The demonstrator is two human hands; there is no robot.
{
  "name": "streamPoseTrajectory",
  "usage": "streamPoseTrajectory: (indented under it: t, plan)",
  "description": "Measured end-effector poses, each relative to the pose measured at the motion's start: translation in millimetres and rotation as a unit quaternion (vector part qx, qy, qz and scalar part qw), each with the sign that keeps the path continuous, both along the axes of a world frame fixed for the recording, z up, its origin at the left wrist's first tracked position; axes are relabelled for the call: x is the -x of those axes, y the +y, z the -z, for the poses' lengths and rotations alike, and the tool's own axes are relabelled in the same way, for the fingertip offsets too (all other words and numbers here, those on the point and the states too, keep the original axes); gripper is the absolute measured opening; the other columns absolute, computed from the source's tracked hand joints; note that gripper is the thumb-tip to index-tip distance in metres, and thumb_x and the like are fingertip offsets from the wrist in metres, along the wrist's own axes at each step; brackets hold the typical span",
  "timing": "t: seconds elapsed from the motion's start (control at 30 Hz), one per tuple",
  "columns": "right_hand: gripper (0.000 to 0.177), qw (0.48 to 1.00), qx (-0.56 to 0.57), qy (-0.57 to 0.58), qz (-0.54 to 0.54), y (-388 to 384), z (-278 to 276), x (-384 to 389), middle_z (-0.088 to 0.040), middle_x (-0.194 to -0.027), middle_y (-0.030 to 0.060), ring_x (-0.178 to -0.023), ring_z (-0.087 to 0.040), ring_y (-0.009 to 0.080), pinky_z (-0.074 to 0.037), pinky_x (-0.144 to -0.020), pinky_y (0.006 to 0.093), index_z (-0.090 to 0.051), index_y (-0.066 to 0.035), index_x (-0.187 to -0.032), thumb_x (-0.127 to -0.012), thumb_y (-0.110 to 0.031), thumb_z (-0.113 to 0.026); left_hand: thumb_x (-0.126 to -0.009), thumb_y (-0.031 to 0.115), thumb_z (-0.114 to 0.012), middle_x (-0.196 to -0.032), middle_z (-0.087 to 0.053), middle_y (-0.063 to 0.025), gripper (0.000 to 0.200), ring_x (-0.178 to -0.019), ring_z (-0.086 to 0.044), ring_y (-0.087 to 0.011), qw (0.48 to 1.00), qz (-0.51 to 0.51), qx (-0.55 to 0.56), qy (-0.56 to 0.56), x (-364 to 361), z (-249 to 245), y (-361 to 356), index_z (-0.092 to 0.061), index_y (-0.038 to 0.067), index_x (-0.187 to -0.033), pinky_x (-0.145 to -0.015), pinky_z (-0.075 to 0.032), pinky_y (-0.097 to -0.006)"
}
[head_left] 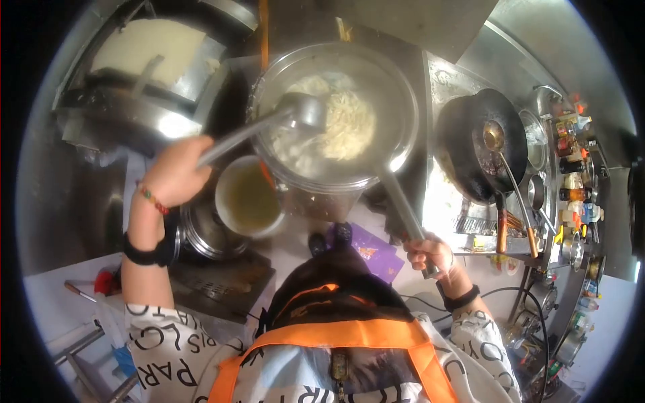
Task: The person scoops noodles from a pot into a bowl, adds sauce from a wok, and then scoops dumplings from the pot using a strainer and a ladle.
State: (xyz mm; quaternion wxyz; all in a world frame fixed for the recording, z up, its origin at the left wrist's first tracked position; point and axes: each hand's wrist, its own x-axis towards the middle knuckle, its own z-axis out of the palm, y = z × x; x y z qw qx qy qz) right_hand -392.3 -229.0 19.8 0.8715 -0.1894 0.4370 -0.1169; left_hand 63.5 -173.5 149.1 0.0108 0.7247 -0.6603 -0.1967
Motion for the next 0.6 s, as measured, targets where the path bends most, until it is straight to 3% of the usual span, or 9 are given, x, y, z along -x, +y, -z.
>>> streamPoseTrajectory:
  t: [0.2,0.23,0.33,0.37,0.4,0.5,0.53,0.57,0.6]
  plan:
    - [0.027,1.0,0.008,0.008,-0.009,-5,4,-5,-0.043,-0.075,0.002,-0.055,-0.039,0.0061,-0.03,-0.041,0.0164,-0.047,-0.001,-0.109,-0.083,-0.004,-0.053,-0.074,0.004,-0.059,-0.084,-0.061,-0.0245,0.029,-0.081,-0.059,-0.0401,0.983,-0.126,0.093,0.095,9,32,5,-0.057,-0.006,-0.101,-0.071,-0.046,-0.0401]
    - [0.027,1.0,-0.005,-0.006,0.005,-6,6,-2,-0.043,-0.076,0.0033,-0.055,-0.04,0.0069,-0.032,-0.042,0.0183,-0.045,0.0,-0.108,-0.082,-0.003,-0.052,-0.075,0.004,-0.061,-0.082,-0.062,-0.0211,0.03,-0.076,-0.061,-0.0334,0.979,-0.117,0.134,0.094,7,42,7,-0.056,-0.006,-0.103,-0.07,-0.047,-0.0367]
    - [0.027,0.998,-0.028,-0.041,0.026,-7,1,2,-0.044,-0.077,0.0046,-0.055,-0.04,0.0075,-0.033,-0.042,0.0205,-0.044,0.001,-0.108,-0.082,-0.003,-0.052,-0.076,0.007,-0.06,-0.087,-0.06,-0.0264,0.027,-0.083,-0.061,-0.0389,0.962,-0.163,0.145,0.164,11,52,11,-0.057,-0.004,-0.101,-0.072,-0.047,-0.0383]
    - [0.028,0.997,-0.041,-0.061,0.036,-6,-3,4,-0.045,-0.078,0.0046,-0.054,-0.04,0.0072,-0.033,-0.041,0.0207,-0.044,0.001,-0.109,-0.082,-0.003,-0.052,-0.078,0.006,-0.061,-0.085,-0.064,-0.0208,0.027,-0.081,-0.063,-0.0312,0.961,-0.17,0.148,0.164,10,55,15,-0.057,-0.005,-0.102,-0.073,-0.048,-0.0355]
    - [0.028,0.997,-0.036,-0.06,0.034,-4,-12,9,-0.045,-0.078,0.0046,-0.054,-0.04,0.0072,-0.033,-0.041,0.0207,-0.044,0.001,-0.109,-0.082,-0.003,-0.052,-0.078,0.006,-0.061,-0.085,-0.064,-0.0208,0.027,-0.081,-0.063,-0.0312,0.959,-0.17,0.153,0.166,8,58,22,-0.057,-0.005,-0.102,-0.073,-0.048,-0.0355]
    - [0.028,0.999,0.033,0.029,0.024,19,-23,31,-0.046,-0.078,0.0043,-0.051,-0.039,0.008,-0.033,-0.04,0.0211,-0.044,-0.002,-0.112,-0.085,-0.006,-0.053,-0.082,0.003,-0.059,-0.075,-0.059,-0.0041,0.03,-0.06,-0.053,-0.0099,0.882,-0.271,0.158,0.351,10,55,49,-0.054,-0.004,-0.11,-0.052,-0.043,-0.024]
    - [0.028,0.997,0.024,0.05,0.046,33,-2,40,-0.046,-0.078,0.004,-0.049,-0.038,0.0084,-0.032,-0.039,0.0211,-0.044,-0.003,-0.112,-0.086,-0.007,-0.053,-0.083,0.002,-0.059,-0.073,-0.055,0.0012,0.032,-0.054,-0.047,-0.0032,0.839,-0.328,0.118,0.418,12,46,59,-0.052,-0.003,-0.114,-0.045,-0.038,-0.0197]
    - [0.025,0.991,0.061,0.119,-0.016,44,38,36,-0.047,-0.077,0.0039,-0.048,-0.038,0.009,-0.032,-0.039,0.0211,-0.044,-0.004,-0.111,-0.087,-0.007,-0.052,-0.084,0.002,-0.058,-0.068,-0.049,0.0046,0.032,-0.045,-0.037,0.0006,0.787,-0.351,0.141,0.487,16,50,64,-0.051,0.0,-0.116,-0.037,-0.027,-0.0167]
    - [0.021,0.988,0.084,0.123,-0.038,46,51,20,-0.047,-0.076,0.0035,-0.048,-0.038,0.0086,-0.032,-0.039,0.0207,-0.044,-0.004,-0.108,-0.088,-0.006,-0.052,-0.085,0.001,-0.057,-0.065,-0.046,0.0056,0.026,-0.043,-0.036,-0.0002,0.765,-0.369,0.132,0.512,21,43,64,-0.052,0.0,-0.11,-0.036,-0.028,-0.0171]
